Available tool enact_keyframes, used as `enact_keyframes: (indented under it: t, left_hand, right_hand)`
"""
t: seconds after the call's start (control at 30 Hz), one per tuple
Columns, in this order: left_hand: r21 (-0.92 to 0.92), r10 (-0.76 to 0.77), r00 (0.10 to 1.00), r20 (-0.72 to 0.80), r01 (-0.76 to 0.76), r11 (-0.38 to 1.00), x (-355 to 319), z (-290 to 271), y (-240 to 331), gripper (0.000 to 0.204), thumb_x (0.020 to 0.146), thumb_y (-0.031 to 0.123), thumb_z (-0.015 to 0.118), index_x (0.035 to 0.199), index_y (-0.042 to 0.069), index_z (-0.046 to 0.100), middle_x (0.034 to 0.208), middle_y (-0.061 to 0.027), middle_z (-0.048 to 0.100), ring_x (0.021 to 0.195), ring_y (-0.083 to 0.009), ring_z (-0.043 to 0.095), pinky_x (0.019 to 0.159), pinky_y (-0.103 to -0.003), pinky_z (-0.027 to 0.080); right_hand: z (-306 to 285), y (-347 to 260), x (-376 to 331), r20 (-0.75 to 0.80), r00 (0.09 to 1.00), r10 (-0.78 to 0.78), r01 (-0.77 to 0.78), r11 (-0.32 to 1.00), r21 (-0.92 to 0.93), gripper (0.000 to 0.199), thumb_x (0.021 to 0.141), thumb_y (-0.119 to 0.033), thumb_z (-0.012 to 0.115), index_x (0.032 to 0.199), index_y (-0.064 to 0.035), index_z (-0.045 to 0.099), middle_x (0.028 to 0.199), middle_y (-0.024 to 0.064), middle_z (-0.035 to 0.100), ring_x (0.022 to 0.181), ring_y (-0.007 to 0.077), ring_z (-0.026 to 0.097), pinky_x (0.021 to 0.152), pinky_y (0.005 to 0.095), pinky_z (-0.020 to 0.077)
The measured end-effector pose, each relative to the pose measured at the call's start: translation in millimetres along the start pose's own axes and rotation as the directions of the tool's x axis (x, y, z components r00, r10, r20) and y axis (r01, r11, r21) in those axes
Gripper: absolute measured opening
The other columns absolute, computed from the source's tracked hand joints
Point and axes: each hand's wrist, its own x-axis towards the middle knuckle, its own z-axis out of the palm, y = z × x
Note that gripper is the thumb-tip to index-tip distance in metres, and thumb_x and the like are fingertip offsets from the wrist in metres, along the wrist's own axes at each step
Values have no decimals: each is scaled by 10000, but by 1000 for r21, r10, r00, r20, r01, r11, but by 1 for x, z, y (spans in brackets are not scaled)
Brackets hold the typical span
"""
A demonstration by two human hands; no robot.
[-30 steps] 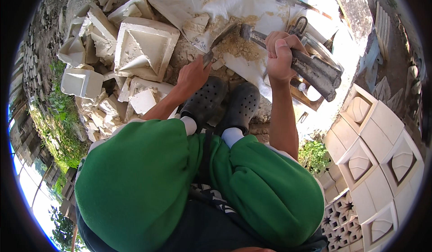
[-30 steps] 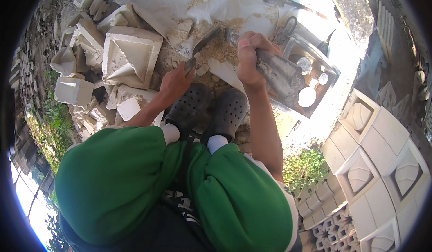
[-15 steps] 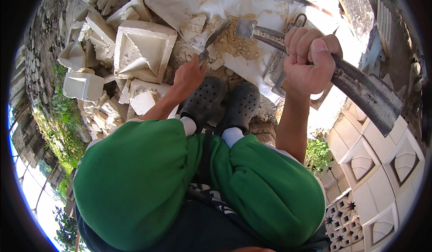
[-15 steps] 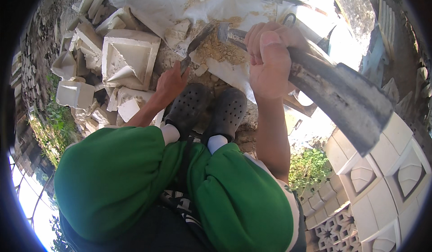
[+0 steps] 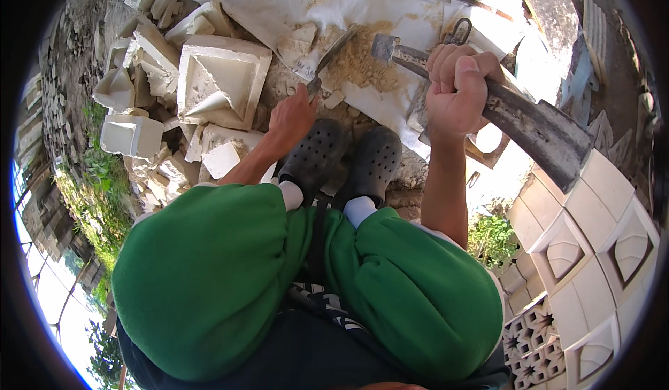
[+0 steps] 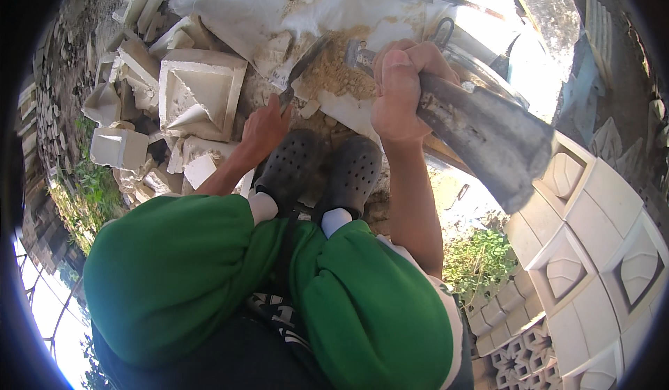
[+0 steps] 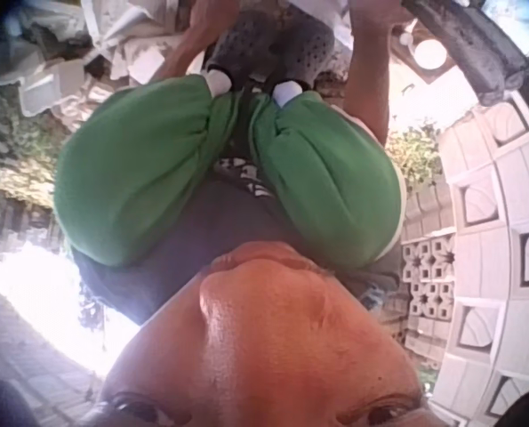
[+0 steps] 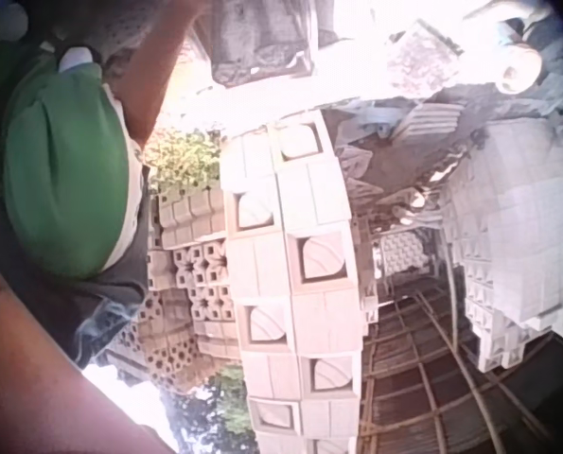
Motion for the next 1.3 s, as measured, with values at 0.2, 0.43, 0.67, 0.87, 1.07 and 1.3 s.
enact_keyframes:
  t: [0.2,0.43,0.67,0.87,1.07,1.3]
  left_hand:
    - [21,-2,999,54,1,1000,2,6,2,355,931,331,479,998,-12,415,772,-290,615,800,-495,587,724,-572,444]
    - [-6,-2,1000,15,2,1000,1,2,-1,356,932,340,472,983,-8,420,781,-292,615,804,-497,584,728,-576,439]
    - [-30,60,997,-44,-61,998,-3,6,-7,361,931,350,473,966,-7,430,763,-295,613,780,-494,587,702,-575,444]
    - [-70,27,999,-45,-30,997,-30,8,-34,349,924,342,488,962,3,416,722,-290,611,697,-492,584,647,-573,446]
    - [-96,50,999,-2,-50,994,-45,17,-39,335,928,313,492,983,-6,405,704,-294,603,680,-495,579,631,-572,450]
    - [-142,86,996,-21,-88,986,-10,33,-22,363,936,326,477,983,-31,431,707,-295,604,688,-492,582,639,-567,458]
  right_hand:
    - [-17,42,-7,30,996,82,-72,965,-253,254,814,10,430,620,-98,306,520,-3,329,451,84,263,432,264,256]
    - [5,-16,0,-18,1000,-8,6,996,-94,246,824,-11,430,626,-102,316,486,-9,308,423,80,251,418,267,258]
    - [-19,32,-12,-56,974,218,-218,976,14,278,870,-8,487,643,-70,339,557,-19,378,508,55,306,459,239,268]
    - [5,-21,-15,25,999,27,-24,996,-89,224,829,-16,437,646,-93,333,486,-8,310,426,89,258,436,265,283]
    - [-18,8,-42,-62,997,49,-52,997,-56,251,831,27,468,618,-60,367,520,24,420,468,97,390,443,251,341]
    - [-36,-1,-43,-174,979,103,-114,992,-53,251,815,-76,390,603,-123,263,460,1,239,399,113,190,419,298,240]
